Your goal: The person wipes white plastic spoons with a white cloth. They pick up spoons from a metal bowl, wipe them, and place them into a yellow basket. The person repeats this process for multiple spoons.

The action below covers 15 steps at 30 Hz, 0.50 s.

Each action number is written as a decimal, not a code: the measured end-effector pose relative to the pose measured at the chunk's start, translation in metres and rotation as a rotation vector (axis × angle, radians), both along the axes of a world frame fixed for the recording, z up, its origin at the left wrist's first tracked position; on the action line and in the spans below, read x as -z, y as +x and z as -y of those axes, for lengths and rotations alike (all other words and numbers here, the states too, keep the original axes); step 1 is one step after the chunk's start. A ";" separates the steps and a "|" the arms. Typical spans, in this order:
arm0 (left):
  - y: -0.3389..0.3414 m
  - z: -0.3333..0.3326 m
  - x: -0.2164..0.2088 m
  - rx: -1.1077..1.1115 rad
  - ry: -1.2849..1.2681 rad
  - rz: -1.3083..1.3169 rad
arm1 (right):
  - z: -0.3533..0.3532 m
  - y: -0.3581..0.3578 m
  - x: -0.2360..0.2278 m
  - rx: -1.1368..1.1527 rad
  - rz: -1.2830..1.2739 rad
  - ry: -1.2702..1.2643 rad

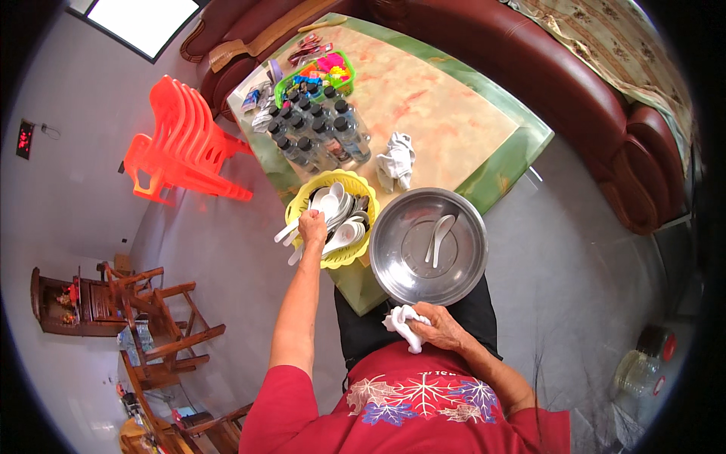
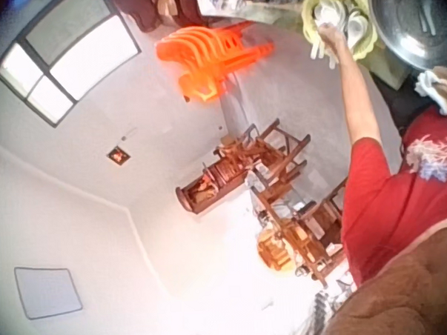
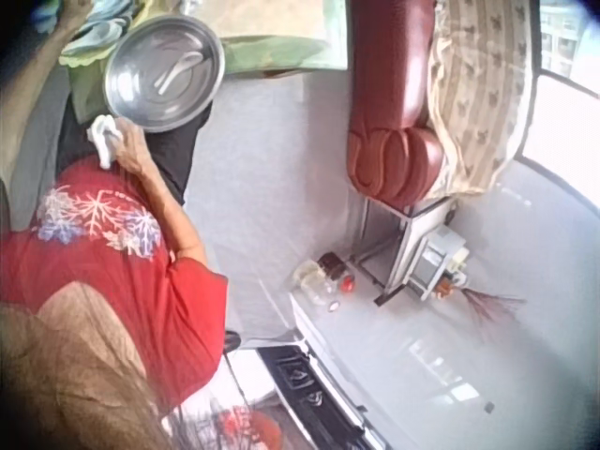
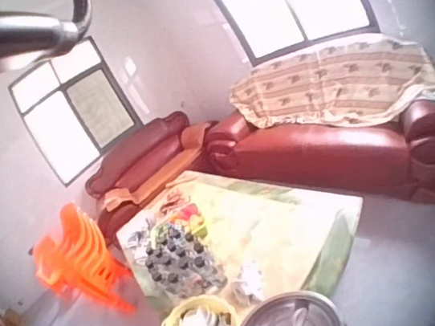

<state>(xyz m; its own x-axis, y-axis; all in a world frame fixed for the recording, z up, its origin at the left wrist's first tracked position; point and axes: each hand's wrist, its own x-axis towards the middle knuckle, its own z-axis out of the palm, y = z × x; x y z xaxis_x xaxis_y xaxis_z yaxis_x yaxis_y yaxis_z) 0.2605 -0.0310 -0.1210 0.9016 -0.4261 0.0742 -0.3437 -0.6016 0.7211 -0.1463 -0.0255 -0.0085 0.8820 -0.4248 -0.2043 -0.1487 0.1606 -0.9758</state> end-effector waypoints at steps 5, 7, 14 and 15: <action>-0.009 0.010 -0.009 0.023 -0.036 0.052 | 0.005 -0.004 0.004 -0.004 -0.022 -0.019; -0.028 0.019 -0.029 0.066 0.124 0.158 | 0.009 -0.006 0.003 0.007 -0.029 -0.028; -0.118 0.044 -0.069 0.347 0.063 0.520 | 0.012 -0.004 0.009 0.037 -0.028 0.065; -0.139 0.049 -0.069 0.418 0.104 0.481 | 0.014 -0.006 0.008 0.041 -0.020 0.051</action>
